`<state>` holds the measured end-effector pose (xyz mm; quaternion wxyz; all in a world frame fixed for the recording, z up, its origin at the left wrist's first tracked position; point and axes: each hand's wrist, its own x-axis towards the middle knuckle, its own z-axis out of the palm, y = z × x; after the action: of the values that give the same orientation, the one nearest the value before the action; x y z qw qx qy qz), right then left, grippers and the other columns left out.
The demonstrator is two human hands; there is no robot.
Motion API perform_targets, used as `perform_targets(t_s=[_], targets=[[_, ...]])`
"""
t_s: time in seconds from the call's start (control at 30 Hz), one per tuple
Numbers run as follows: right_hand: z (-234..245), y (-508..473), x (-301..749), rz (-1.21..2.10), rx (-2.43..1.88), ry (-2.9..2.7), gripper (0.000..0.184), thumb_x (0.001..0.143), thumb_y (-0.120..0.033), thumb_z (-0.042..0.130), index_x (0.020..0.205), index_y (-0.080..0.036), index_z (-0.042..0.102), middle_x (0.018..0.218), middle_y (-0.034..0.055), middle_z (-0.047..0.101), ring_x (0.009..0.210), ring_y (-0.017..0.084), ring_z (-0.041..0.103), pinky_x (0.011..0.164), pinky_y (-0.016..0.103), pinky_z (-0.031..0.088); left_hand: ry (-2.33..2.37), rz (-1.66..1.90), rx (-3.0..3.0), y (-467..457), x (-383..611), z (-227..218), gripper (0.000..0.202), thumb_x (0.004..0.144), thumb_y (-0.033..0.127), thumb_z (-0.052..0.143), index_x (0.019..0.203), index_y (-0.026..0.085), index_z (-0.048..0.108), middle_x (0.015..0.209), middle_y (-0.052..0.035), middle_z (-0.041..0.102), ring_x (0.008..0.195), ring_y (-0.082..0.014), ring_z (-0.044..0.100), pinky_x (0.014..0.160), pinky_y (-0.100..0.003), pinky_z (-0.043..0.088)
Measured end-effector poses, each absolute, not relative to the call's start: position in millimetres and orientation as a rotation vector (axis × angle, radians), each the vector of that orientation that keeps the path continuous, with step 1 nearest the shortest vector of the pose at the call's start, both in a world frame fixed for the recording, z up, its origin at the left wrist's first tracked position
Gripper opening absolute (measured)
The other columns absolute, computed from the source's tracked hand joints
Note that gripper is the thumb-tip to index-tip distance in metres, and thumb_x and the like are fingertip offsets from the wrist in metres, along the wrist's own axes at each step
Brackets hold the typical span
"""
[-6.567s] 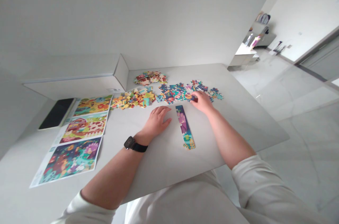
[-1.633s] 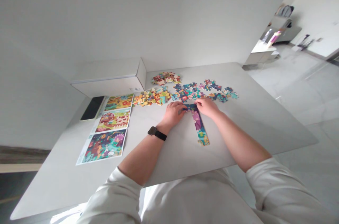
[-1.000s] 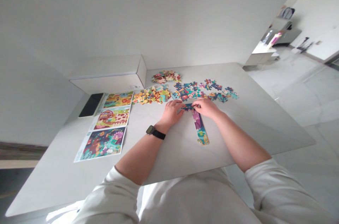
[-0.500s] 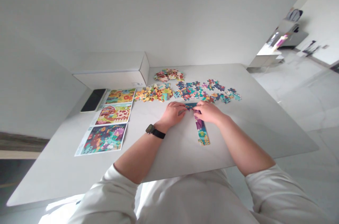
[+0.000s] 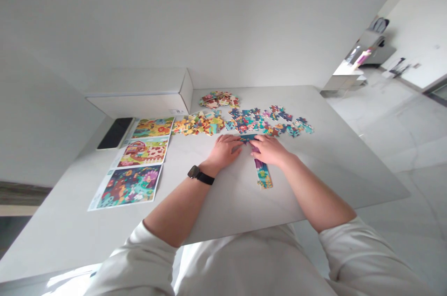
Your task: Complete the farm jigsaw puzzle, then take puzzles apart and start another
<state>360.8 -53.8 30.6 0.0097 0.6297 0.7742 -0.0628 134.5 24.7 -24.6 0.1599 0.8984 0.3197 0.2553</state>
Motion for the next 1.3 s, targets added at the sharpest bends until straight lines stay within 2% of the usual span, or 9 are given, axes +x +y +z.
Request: perform_targets(t_s=[0.2,0.37,0.5,0.6,0.7,0.87,1.07,1.17,1.3], targets=[[29,-52,363,-0.215,1.997,2.425,0.048,0.099,-0.042,0.072,0.145,-0.026,0.071,0.155,0.0158,0.062,0.139,0.038,0.06,0.117,0.05,0.047,0.924,0.704,2.557,25,134,-26,0.031,0.098,0.032,0.069,0.126,0.033,0.082,0.143,-0.0053,0.075,0.138,-0.033,0.064,0.123,-0.059,0.046],[24,-49,364,-0.24,2.029,2.441,0.046,0.099,-0.041,0.074,0.143,-0.027,0.072,0.153,0.0149,0.063,0.139,0.035,0.061,0.117,0.047,0.047,0.925,0.72,2.545,25,135,-26,0.031,0.096,0.031,0.071,0.124,0.033,0.083,0.142,-0.006,0.075,0.139,-0.0333,0.064,0.123,-0.059,0.047],[23,-44,369,-0.322,2.116,2.505,0.042,0.098,-0.036,0.074,0.139,-0.026,0.075,0.149,0.0136,0.067,0.136,0.032,0.065,0.117,0.044,0.049,0.92,0.836,2.53,25,134,-22,0.033,0.097,0.026,0.067,0.128,0.03,0.079,0.144,-0.0071,0.073,0.136,-0.0304,0.066,0.122,-0.055,0.048],[30,-34,385,-0.418,2.336,2.577,0.039,0.1,-0.032,0.07,0.138,-0.026,0.074,0.144,0.0112,0.072,0.132,0.027,0.068,0.115,0.04,0.051,0.914,1.008,2.481,25,133,-15,0.038,0.099,0.018,0.057,0.132,0.026,0.073,0.136,-0.0085,0.075,0.13,-0.0266,0.068,0.119,-0.049,0.05],[40,-18,413,-0.504,2.667,2.465,0.036,0.099,-0.03,0.069,0.135,-0.024,0.075,0.129,0.0082,0.08,0.116,0.023,0.075,0.106,0.037,0.057,0.943,1.138,2.401,26,130,-11,0.039,0.098,0.014,0.053,0.133,0.023,0.069,0.128,-0.0088,0.076,0.125,-0.0255,0.069,0.115,-0.046,0.053],[48,18,470,-0.295,3.017,2.042,0.03,0.096,-0.024,0.067,0.123,-0.021,0.081,0.116,0.0085,0.084,0.108,0.023,0.077,0.103,0.036,0.056,1.026,1.173,2.249,33,128,-15,0.037,0.096,0.013,0.051,0.129,0.023,0.065,0.121,-0.0084,0.076,0.114,-0.0231,0.071,0.105,-0.042,0.058],[36,55,493,-0.28,2.883,1.866,0.037,0.096,-0.016,0.065,0.129,-0.02,0.079,0.127,0.0101,0.082,0.119,0.024,0.074,0.104,0.033,0.054,1.044,1.212,2.169,41,126,-22,0.036,0.095,0.013,0.052,0.128,0.021,0.064,0.117,-0.0087,0.075,0.109,-0.022,0.071,0.101,-0.042,0.06],[30,66,489,-0.217,2.753,1.853,0.04,0.097,-0.019,0.067,0.136,-0.023,0.076,0.138,0.0111,0.078,0.124,0.026,0.072,0.105,0.034,0.053,1.039,1.219,2.155,42,126,-24,0.036,0.095,0.013,0.054,0.128,0.022,0.064,0.116,-0.0085,0.075,0.108,-0.0224,0.071,0.1,-0.042,0.06],[24,73,487,-0.152,2.637,1.849,0.043,0.097,-0.021,0.068,0.139,-0.026,0.075,0.141,0.0116,0.076,0.126,0.028,0.072,0.105,0.036,0.053,1.036,1.232,2.135,43,128,-25,0.036,0.093,0.013,0.055,0.126,0.023,0.065,0.115,-0.0079,0.075,0.106,-0.0223,0.071,0.099,-0.042,0.06]])
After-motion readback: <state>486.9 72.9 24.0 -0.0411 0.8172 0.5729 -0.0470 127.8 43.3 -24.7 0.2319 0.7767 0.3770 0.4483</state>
